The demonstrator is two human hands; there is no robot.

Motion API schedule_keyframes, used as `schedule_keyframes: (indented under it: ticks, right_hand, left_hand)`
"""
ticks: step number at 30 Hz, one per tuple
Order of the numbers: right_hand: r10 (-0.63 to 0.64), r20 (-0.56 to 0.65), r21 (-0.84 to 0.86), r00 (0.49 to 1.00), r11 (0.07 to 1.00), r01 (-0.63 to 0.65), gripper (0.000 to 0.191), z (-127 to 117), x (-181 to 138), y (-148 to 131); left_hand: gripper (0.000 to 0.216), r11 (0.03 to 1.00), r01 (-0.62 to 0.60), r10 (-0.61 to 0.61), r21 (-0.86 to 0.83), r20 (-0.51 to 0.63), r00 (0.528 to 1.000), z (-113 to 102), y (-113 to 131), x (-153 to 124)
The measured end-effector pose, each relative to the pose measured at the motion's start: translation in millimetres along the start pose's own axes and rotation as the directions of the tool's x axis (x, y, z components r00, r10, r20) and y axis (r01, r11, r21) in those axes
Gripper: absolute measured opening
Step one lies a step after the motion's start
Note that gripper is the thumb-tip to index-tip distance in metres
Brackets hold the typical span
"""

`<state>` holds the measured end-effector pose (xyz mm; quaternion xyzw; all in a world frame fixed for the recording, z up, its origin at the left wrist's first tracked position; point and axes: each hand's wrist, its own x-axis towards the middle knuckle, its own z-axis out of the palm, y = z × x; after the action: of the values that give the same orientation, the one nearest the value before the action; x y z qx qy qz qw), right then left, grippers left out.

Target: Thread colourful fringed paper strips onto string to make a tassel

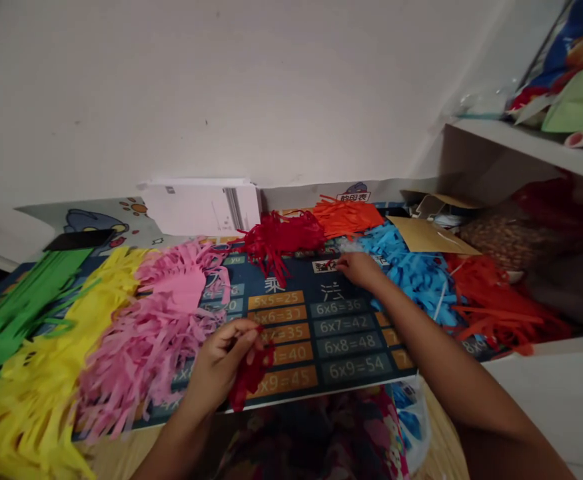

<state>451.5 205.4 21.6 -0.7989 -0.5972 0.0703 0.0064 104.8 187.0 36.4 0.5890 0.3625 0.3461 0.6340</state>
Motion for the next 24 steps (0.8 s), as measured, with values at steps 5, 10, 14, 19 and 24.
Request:
schedule_keyframes:
  ticks: [5,10,14,19,24]
  right_hand:
    - [0.007,-0.005,-0.006,1.0,1.0,-0.007,0.024,20,-9,-9]
    - [-0.047,-0.023,0.062,0.999,0.997,0.048,0.023,14,-16,-9]
    - [-0.195,-0.107,0.239,0.975,0.947,0.215,0.023,6,-53,-37]
    - [-0.274,-0.395,0.675,0.877,0.561,0.48,0.021,16,-124,-95]
    - [-0.043,-0.299,0.889,0.953,0.351,0.295,0.02,40,-148,-114]
  left_hand:
    - [0.03,0.998,0.044,-0.046,0.053,0.04,0.998,24,0,11]
    - [0.027,0.998,0.04,-0.041,0.05,0.018,0.999,25,-6,8]
    - [0.022,0.984,-0.061,0.063,0.167,-0.006,0.998,24,-9,5]
    - [0.017,0.892,-0.232,0.256,0.387,-0.01,0.967,24,-12,2]
    - [0.017,0.831,-0.314,0.296,0.459,0.114,0.948,24,-12,0]
